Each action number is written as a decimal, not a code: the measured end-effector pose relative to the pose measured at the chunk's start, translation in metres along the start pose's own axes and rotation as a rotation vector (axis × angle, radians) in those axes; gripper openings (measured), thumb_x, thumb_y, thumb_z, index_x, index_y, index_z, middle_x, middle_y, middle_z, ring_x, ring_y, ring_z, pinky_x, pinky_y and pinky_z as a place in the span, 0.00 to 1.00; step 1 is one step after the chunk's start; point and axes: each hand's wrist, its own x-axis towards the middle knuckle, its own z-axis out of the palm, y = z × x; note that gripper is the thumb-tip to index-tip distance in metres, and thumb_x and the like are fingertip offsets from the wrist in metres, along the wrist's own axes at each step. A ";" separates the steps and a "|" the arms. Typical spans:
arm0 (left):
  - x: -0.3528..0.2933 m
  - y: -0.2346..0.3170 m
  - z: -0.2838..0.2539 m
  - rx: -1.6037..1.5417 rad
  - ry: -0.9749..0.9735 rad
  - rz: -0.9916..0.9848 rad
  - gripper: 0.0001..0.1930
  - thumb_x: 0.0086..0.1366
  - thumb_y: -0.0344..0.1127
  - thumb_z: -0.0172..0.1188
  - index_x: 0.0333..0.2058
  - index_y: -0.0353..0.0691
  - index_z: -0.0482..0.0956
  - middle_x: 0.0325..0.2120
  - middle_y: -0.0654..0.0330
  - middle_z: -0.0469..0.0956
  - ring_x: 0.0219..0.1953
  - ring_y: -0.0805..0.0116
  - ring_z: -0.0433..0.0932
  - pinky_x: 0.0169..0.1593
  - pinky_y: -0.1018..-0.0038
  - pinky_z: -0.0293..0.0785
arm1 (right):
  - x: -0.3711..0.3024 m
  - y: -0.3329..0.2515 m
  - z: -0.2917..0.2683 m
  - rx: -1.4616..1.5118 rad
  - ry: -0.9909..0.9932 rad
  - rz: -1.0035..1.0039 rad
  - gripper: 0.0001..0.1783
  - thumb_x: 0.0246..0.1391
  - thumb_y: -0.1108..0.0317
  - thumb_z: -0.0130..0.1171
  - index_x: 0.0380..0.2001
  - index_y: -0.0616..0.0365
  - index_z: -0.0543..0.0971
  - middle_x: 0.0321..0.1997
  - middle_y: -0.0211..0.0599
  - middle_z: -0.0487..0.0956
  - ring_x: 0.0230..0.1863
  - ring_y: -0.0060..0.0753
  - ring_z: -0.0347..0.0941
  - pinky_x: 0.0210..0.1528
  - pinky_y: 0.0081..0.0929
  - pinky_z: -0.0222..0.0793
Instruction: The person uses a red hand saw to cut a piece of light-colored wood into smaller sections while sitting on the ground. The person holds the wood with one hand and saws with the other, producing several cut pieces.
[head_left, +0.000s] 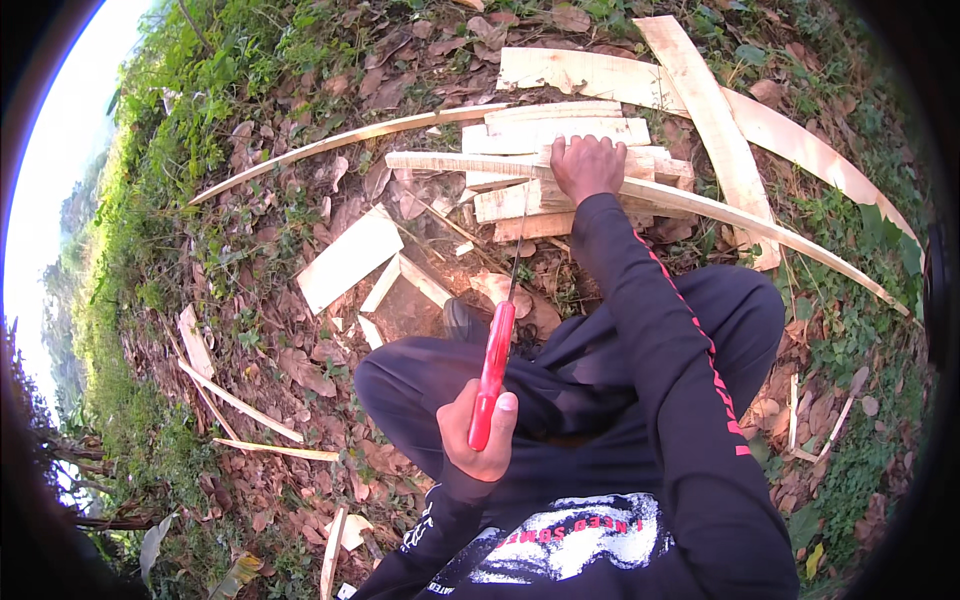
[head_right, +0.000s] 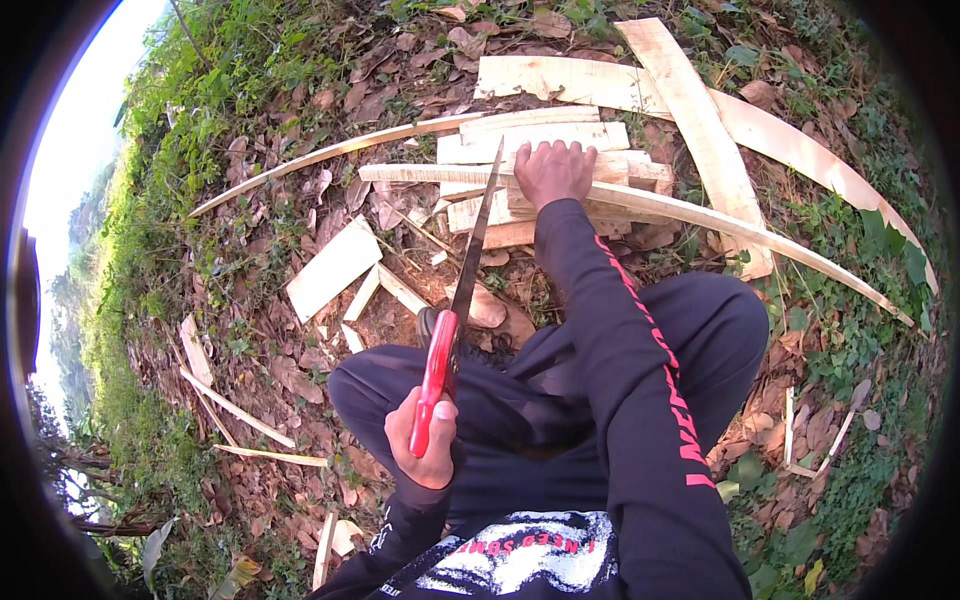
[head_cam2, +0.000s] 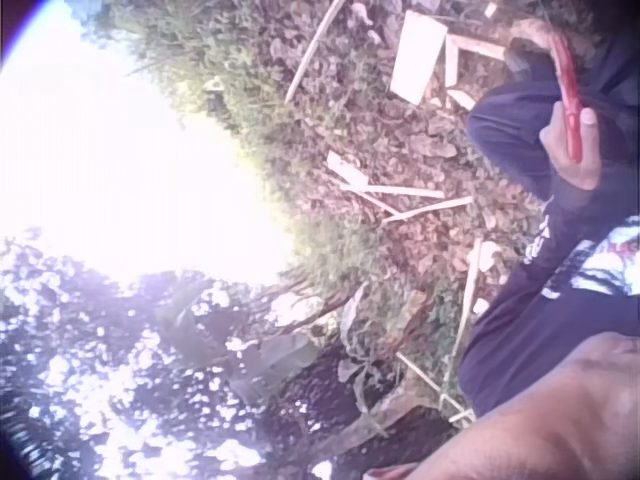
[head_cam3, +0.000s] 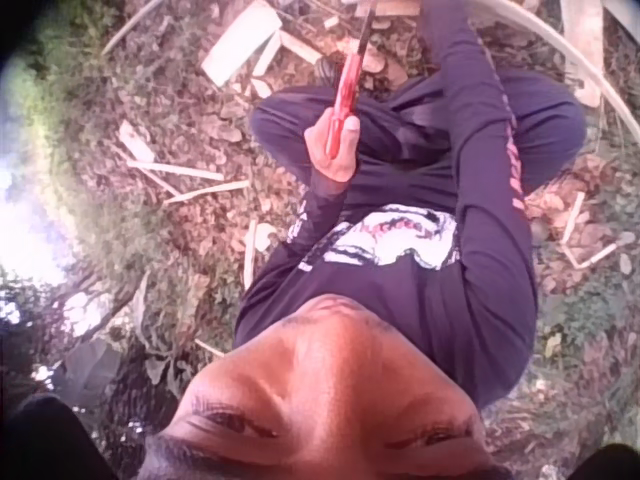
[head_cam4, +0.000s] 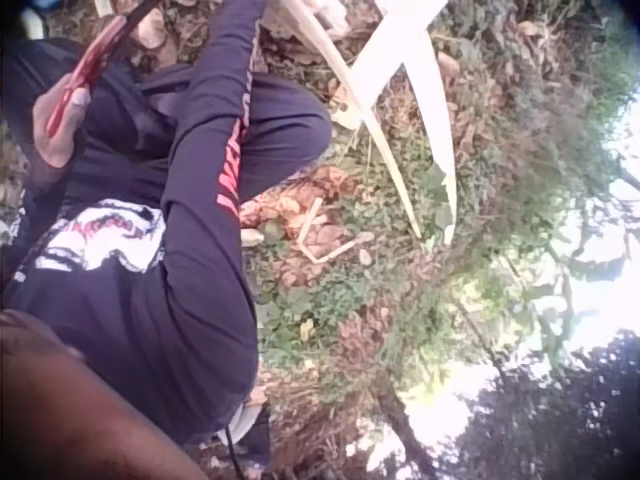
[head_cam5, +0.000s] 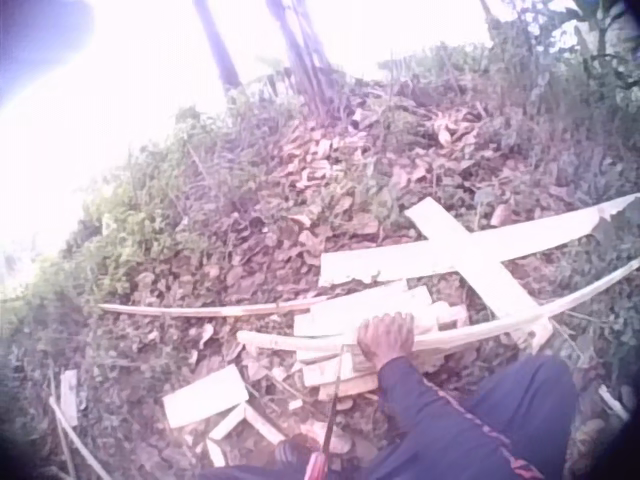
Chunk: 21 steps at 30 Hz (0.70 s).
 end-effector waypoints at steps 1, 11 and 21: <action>0.000 -0.005 0.004 0.015 -0.010 -0.006 0.15 0.68 0.38 0.60 0.26 0.33 0.72 0.13 0.58 0.63 0.14 0.69 0.63 0.23 0.71 0.60 | 0.005 0.004 0.006 0.012 0.071 -0.005 0.26 0.59 0.52 0.44 0.26 0.57 0.87 0.30 0.42 0.84 0.37 0.43 0.78 0.52 0.42 0.62; 0.034 -0.027 0.036 -0.094 0.039 0.015 0.11 0.67 0.33 0.57 0.27 0.33 0.71 0.13 0.56 0.64 0.13 0.63 0.64 0.22 0.69 0.58 | 0.002 0.008 0.013 0.010 0.075 -0.036 0.24 0.56 0.55 0.45 0.22 0.57 0.85 0.28 0.42 0.84 0.34 0.43 0.77 0.46 0.40 0.62; 0.019 -0.029 0.005 -0.152 0.033 -0.018 0.14 0.67 0.36 0.57 0.26 0.30 0.74 0.11 0.61 0.65 0.14 0.75 0.66 0.22 0.74 0.60 | 0.007 0.005 0.015 0.037 0.030 -0.019 0.25 0.56 0.53 0.44 0.24 0.58 0.86 0.31 0.44 0.84 0.37 0.43 0.77 0.47 0.40 0.63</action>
